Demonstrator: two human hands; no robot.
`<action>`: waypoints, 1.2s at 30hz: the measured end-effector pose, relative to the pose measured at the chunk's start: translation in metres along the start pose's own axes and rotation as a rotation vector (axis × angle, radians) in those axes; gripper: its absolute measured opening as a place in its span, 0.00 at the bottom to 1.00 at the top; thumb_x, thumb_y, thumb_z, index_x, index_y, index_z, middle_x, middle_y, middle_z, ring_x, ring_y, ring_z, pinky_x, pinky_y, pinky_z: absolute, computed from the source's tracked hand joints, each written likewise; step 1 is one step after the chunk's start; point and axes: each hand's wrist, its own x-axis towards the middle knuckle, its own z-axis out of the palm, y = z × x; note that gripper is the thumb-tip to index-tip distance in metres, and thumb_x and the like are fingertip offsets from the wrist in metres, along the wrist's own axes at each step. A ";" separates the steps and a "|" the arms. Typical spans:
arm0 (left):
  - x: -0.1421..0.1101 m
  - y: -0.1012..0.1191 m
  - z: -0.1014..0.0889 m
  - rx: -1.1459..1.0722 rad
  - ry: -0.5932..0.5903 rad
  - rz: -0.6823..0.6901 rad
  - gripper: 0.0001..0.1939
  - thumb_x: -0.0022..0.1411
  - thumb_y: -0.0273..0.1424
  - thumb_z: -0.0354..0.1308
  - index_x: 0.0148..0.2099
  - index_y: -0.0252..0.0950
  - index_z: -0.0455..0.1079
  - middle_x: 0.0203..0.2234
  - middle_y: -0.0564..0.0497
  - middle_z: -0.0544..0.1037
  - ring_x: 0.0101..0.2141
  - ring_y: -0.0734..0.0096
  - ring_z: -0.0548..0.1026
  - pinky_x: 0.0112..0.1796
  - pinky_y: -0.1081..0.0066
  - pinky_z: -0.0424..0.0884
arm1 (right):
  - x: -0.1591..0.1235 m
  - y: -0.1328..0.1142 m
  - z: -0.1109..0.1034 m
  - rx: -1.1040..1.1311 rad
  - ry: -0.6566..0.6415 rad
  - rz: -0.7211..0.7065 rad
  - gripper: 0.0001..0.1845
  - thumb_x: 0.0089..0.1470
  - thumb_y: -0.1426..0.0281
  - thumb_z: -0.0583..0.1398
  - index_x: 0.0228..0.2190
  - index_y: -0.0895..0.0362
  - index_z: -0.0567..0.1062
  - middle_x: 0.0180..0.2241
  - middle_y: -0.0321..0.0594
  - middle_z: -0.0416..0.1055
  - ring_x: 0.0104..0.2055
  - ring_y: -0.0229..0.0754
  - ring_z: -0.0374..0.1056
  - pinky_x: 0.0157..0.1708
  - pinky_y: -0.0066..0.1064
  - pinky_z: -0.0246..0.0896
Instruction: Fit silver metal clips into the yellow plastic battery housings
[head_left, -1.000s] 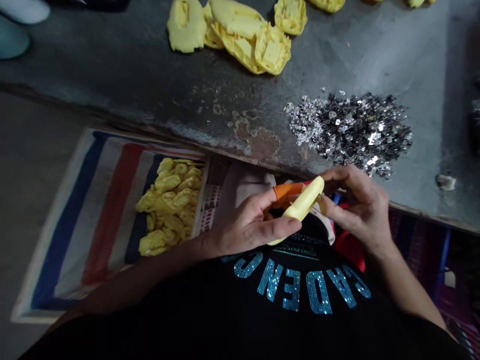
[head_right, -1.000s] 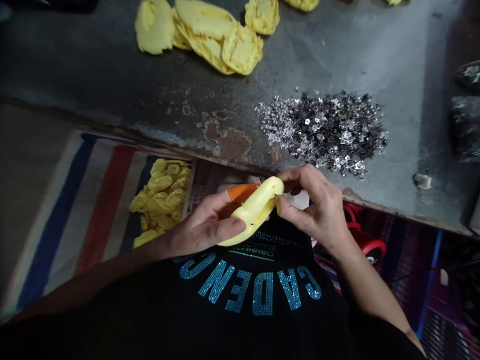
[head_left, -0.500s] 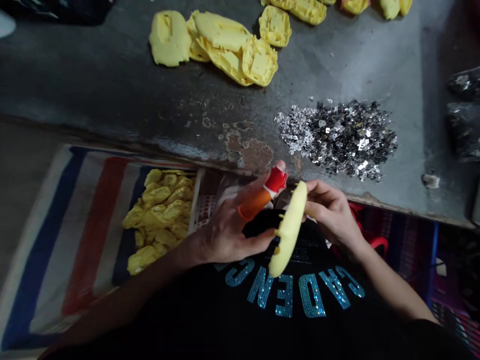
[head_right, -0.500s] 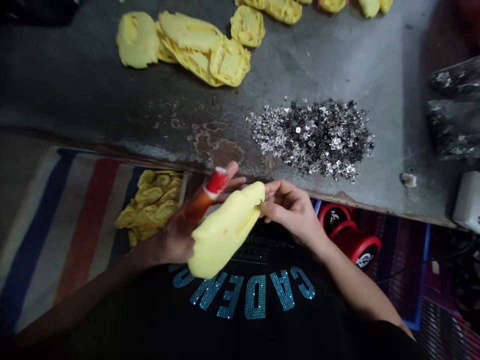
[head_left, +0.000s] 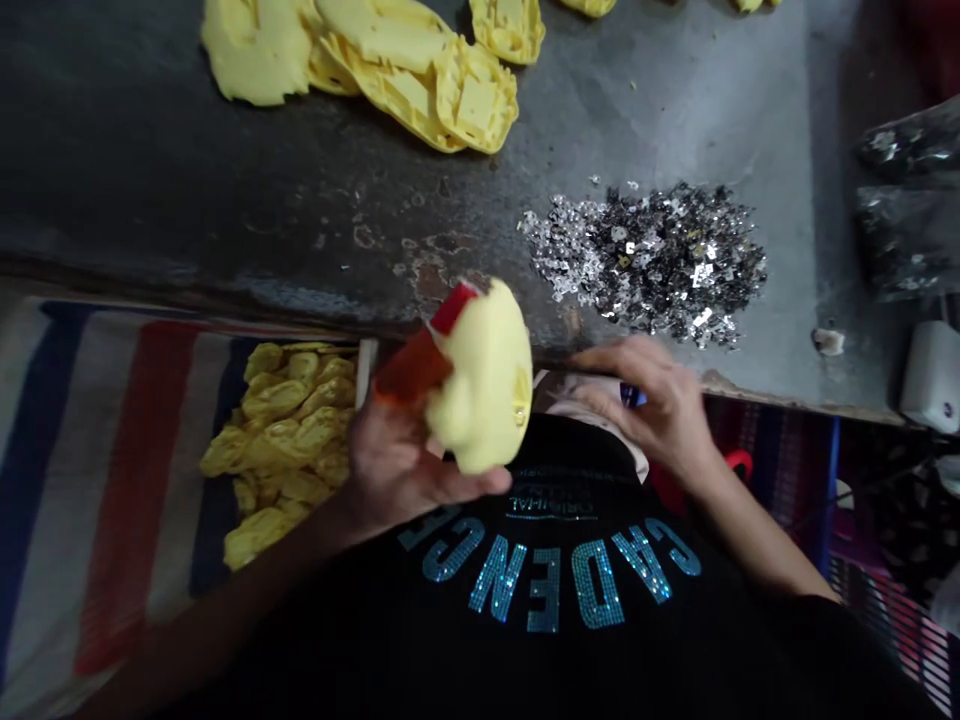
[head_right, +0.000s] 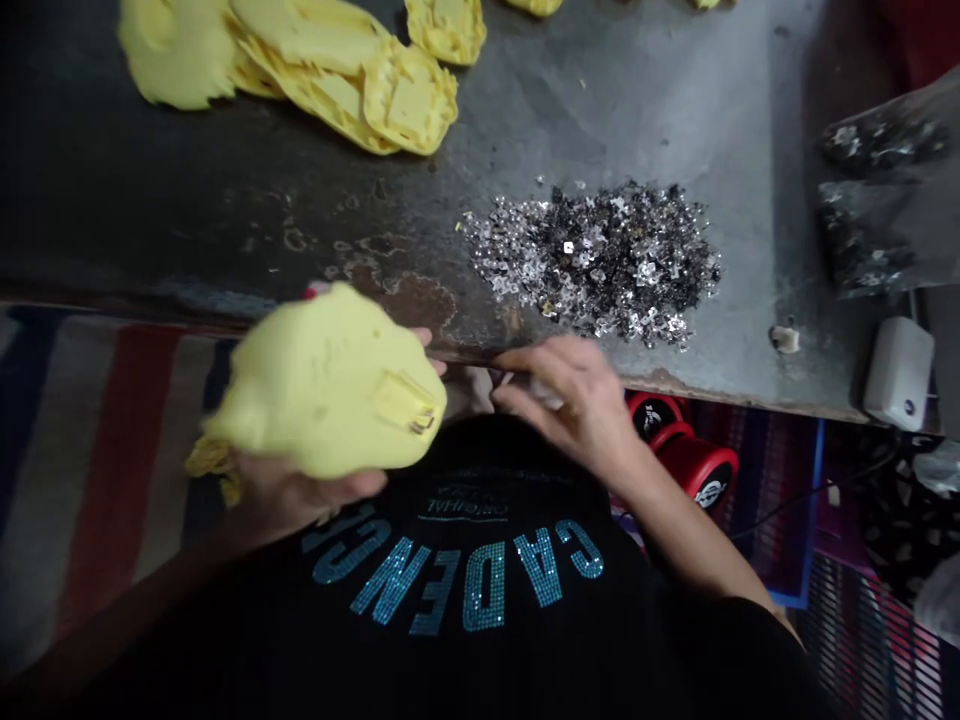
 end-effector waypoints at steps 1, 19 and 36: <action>0.005 0.000 0.005 0.001 0.042 0.119 0.56 0.50 0.43 0.91 0.77 0.62 0.72 0.78 0.53 0.77 0.83 0.38 0.62 0.64 0.50 0.84 | 0.000 0.008 -0.010 -0.284 0.125 -0.055 0.07 0.75 0.61 0.71 0.50 0.47 0.88 0.49 0.41 0.89 0.51 0.51 0.80 0.54 0.50 0.73; 0.030 -0.002 0.048 -0.089 -0.022 0.095 0.36 0.74 0.64 0.67 0.63 0.39 0.88 0.53 0.41 0.93 0.38 0.58 0.90 0.23 0.75 0.76 | 0.014 0.050 -0.037 -0.809 0.231 -0.113 0.07 0.79 0.61 0.64 0.49 0.44 0.84 0.50 0.41 0.84 0.53 0.57 0.72 0.52 0.52 0.61; 0.030 -0.009 0.043 -0.213 -0.227 -0.135 0.46 0.73 0.61 0.71 0.79 0.37 0.70 0.57 0.34 0.90 0.40 0.52 0.93 0.21 0.75 0.80 | -0.007 0.040 -0.037 -0.715 0.087 -0.154 0.05 0.76 0.67 0.64 0.45 0.48 0.83 0.39 0.40 0.81 0.46 0.54 0.73 0.46 0.47 0.60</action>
